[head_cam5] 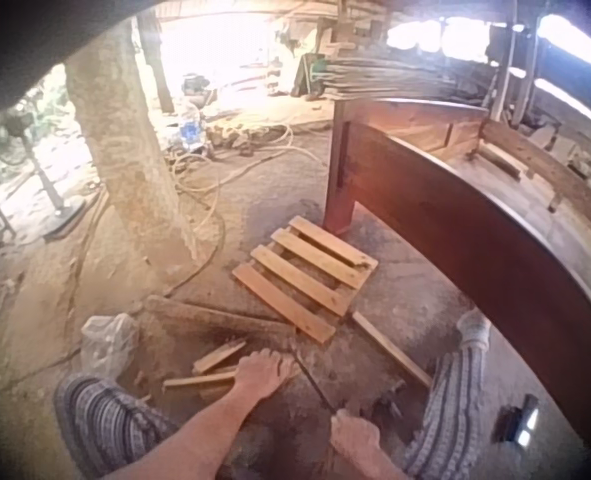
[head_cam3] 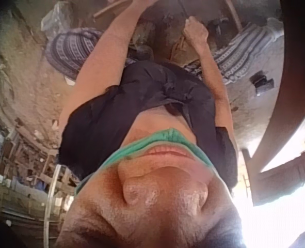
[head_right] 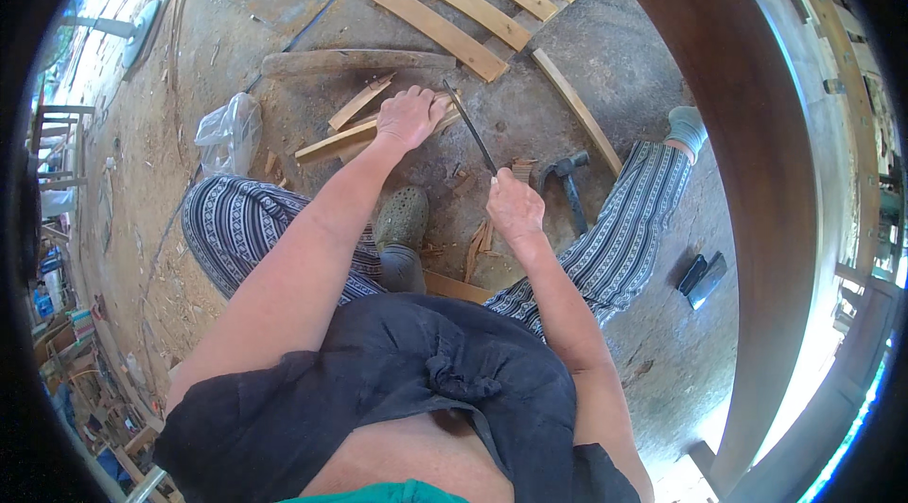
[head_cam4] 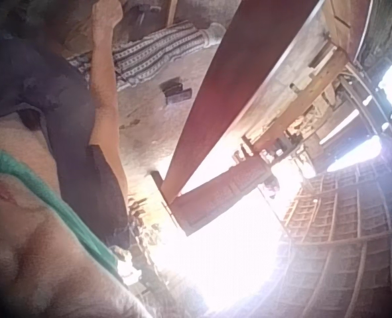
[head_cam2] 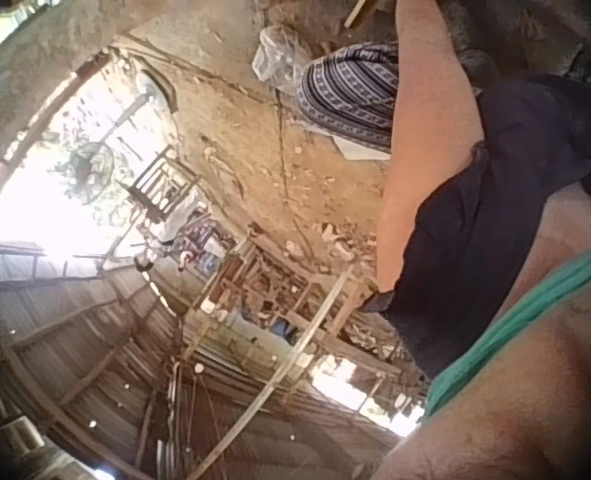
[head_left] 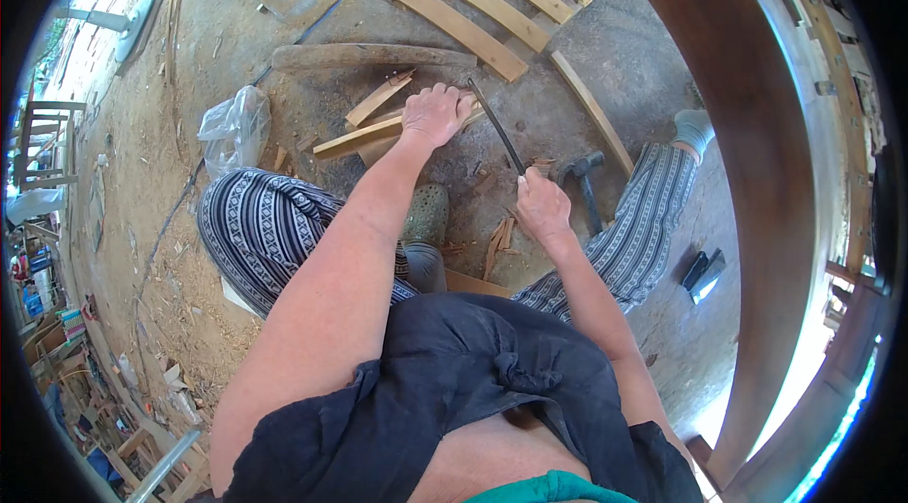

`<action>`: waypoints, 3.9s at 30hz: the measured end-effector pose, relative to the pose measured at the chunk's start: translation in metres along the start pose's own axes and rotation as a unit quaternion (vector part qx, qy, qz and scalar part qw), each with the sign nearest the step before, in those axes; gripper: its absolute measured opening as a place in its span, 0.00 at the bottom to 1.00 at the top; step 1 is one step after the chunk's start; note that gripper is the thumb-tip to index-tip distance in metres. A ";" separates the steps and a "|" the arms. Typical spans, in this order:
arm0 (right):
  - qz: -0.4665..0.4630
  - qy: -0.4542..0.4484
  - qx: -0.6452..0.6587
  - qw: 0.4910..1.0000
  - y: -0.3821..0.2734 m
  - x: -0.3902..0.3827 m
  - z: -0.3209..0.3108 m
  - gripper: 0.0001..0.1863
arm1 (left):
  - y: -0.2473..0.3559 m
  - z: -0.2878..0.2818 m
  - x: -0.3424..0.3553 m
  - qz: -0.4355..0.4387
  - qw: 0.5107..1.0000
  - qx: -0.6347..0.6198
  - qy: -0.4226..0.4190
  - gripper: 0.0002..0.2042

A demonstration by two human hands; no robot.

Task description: Using a hand saw to cut pieces of wood from a pallet or scrap pile.

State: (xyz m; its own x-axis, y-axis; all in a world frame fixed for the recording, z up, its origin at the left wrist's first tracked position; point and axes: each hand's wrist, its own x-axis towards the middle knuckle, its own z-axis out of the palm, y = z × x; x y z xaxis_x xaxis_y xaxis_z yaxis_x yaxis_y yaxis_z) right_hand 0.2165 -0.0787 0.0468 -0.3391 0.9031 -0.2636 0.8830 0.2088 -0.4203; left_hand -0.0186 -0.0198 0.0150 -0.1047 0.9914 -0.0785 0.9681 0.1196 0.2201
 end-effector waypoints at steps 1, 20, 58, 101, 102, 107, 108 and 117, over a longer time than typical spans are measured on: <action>-0.006 0.006 0.002 1.000 0.000 0.001 -0.001 0.09 | -0.003 -0.001 -0.001 0.042 0.999 -0.001 0.009 0.19; 0.016 -0.023 0.008 1.000 -0.013 0.004 -0.006 0.11 | 0.000 0.005 -0.007 0.049 0.999 -0.009 -0.020 0.12; -0.038 0.035 -0.006 0.999 -0.016 0.054 0.019 0.11 | -0.001 0.016 -0.010 0.064 0.998 0.000 0.020 0.10; -0.055 0.046 -0.003 0.997 -0.003 0.046 0.022 0.11 | 0.000 0.011 -0.011 0.059 0.998 -0.011 0.003 0.11; -0.060 0.044 -0.004 0.997 -0.004 0.044 0.021 0.11 | 0.001 0.012 -0.011 0.055 0.998 -0.009 0.000 0.11; -0.042 0.040 -0.016 0.998 -0.010 0.050 0.017 0.11 | 0.001 0.014 -0.012 0.082 0.995 -0.004 0.054 0.08; -0.042 0.043 -0.017 0.998 -0.012 0.054 0.018 0.11 | 0.000 0.014 -0.011 0.076 0.997 0.001 0.025 0.10; -0.017 0.026 0.000 1.000 -0.011 0.046 0.023 0.11 | 0.000 0.014 -0.010 0.071 0.997 -0.004 0.015 0.10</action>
State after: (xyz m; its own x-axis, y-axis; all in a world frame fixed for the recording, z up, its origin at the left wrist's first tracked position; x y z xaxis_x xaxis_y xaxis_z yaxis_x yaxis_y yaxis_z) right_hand 0.1840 -0.0485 0.0189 -0.3513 0.9140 -0.2030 0.8715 0.2400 -0.4276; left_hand -0.0145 -0.0310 0.0017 0.0261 0.9995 -0.0162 0.9717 -0.0216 0.2353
